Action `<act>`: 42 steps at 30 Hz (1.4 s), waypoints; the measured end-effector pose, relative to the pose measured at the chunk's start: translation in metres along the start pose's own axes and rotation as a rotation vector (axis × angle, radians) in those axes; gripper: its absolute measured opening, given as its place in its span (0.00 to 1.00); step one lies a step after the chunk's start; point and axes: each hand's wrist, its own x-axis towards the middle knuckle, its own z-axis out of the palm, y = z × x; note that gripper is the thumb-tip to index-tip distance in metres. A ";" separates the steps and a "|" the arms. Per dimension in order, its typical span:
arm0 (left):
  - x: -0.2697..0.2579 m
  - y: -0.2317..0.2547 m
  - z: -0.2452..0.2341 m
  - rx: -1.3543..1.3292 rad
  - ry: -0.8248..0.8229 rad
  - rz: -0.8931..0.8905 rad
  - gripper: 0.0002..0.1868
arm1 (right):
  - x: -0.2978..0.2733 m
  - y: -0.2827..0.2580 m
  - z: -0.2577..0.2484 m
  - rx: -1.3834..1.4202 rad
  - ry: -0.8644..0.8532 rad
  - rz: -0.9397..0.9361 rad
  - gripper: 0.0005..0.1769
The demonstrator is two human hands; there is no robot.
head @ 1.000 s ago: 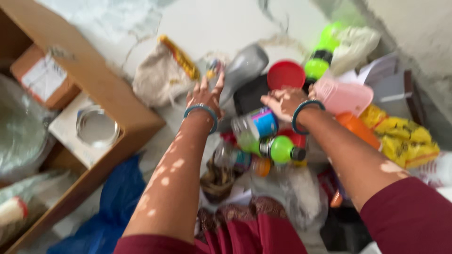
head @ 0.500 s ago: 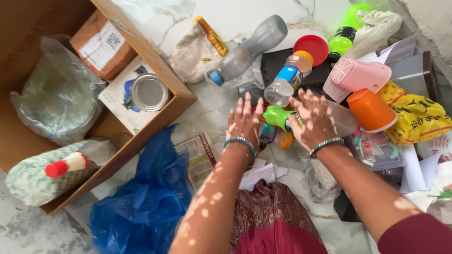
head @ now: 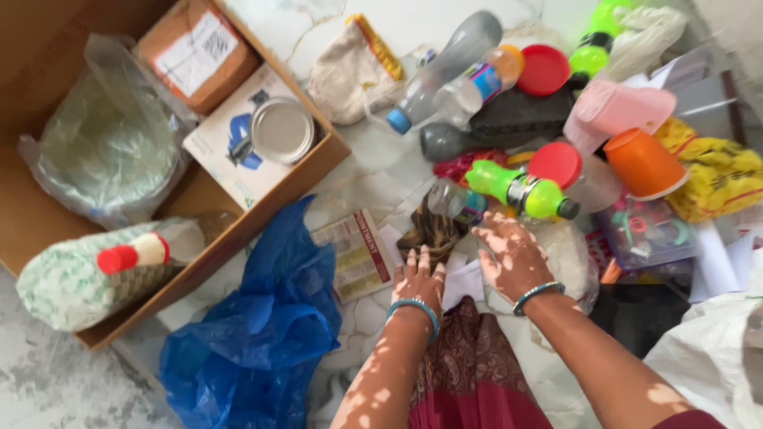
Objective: The person sits on the floor and wipes several plastic bottles and containers with a red cloth. They pick up each item, wipe it, and place it into a white tote bag.
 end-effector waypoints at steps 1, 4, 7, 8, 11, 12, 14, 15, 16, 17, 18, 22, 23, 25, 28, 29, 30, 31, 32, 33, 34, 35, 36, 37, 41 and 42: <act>0.002 -0.004 0.007 -0.004 0.042 0.006 0.37 | -0.004 -0.004 0.007 0.040 0.027 -0.033 0.21; 0.022 -0.011 0.025 0.018 0.208 0.033 0.35 | 0.009 -0.001 0.019 0.161 0.131 -0.126 0.18; 0.051 -0.016 0.037 0.026 0.420 0.080 0.31 | 0.038 0.007 0.028 0.132 0.197 -0.173 0.14; 0.059 -0.019 0.040 -0.025 0.471 0.090 0.28 | 0.049 0.011 0.032 0.110 0.219 -0.230 0.14; 0.090 -0.021 0.034 -0.129 0.681 0.152 0.26 | 0.093 0.028 0.046 -0.127 0.285 -0.340 0.09; 0.099 -0.019 0.029 -0.141 0.769 0.194 0.24 | 0.108 0.033 0.048 -0.259 0.236 -0.310 0.11; 0.110 -0.021 0.022 -0.106 0.840 0.209 0.21 | 0.129 0.038 0.057 -0.380 0.099 -0.220 0.14; 0.121 -0.015 0.018 -0.079 0.839 0.202 0.21 | 0.138 0.045 0.056 -0.398 0.016 -0.161 0.14; 0.127 -0.012 0.017 -0.110 0.936 0.225 0.24 | 0.147 0.053 0.056 -0.414 -0.065 -0.100 0.15; 0.132 -0.013 0.018 -0.142 1.035 0.237 0.27 | 0.156 0.058 0.055 -0.475 -0.078 -0.127 0.16; 0.138 -0.007 0.018 -0.153 1.090 0.294 0.28 | 0.162 0.062 0.054 -0.537 -0.090 -0.154 0.17; 0.127 -0.008 0.049 -0.015 1.130 0.373 0.30 | 0.156 0.050 0.083 -0.615 -0.098 -0.145 0.21; 0.132 -0.005 0.048 0.044 1.135 0.397 0.31 | 0.162 0.053 0.081 -0.616 -0.122 -0.104 0.22; 0.139 -0.004 0.051 0.089 1.040 0.384 0.31 | 0.169 0.058 0.083 -0.611 -0.177 -0.020 0.26; 0.150 -0.011 0.050 0.089 1.040 0.436 0.31 | 0.175 0.057 0.091 -0.622 -0.271 0.016 0.26; 0.155 -0.012 0.044 0.085 1.072 0.475 0.32 | 0.180 0.056 0.091 -0.659 -0.301 0.022 0.27; 0.158 -0.012 0.041 0.067 1.061 0.497 0.31 | 0.183 0.055 0.092 -0.696 -0.332 0.029 0.29; 0.160 -0.014 0.033 0.062 1.057 0.523 0.31 | 0.190 0.053 0.090 -0.729 -0.347 0.039 0.31; 0.161 -0.014 0.025 0.058 1.052 0.550 0.31 | 0.193 0.050 0.089 -0.750 -0.326 0.026 0.31; 0.159 -0.015 0.017 0.041 1.042 0.577 0.29 | 0.192 0.049 0.086 -0.771 -0.303 0.017 0.31; 0.155 -0.014 0.010 0.024 1.031 0.603 0.26 | 0.190 0.046 0.086 -0.790 -0.349 0.036 0.32; 0.154 -0.011 0.003 0.007 1.025 0.638 0.24 | 0.187 0.047 0.086 -0.812 -0.389 0.061 0.33; 0.153 -0.011 -0.003 0.002 1.028 0.635 0.25 | 0.186 0.048 0.085 -0.815 -0.337 0.040 0.29; 0.150 -0.012 -0.005 -0.014 1.025 0.629 0.26 | 0.185 0.049 0.084 -0.822 -0.297 0.017 0.26; 0.146 -0.009 -0.032 -0.077 0.889 0.360 0.22 | 0.184 0.055 0.046 -0.555 -0.088 -0.020 0.19; 0.148 -0.005 -0.042 -0.126 1.015 0.357 0.31 | 0.184 0.057 0.029 -0.400 0.036 -0.014 0.23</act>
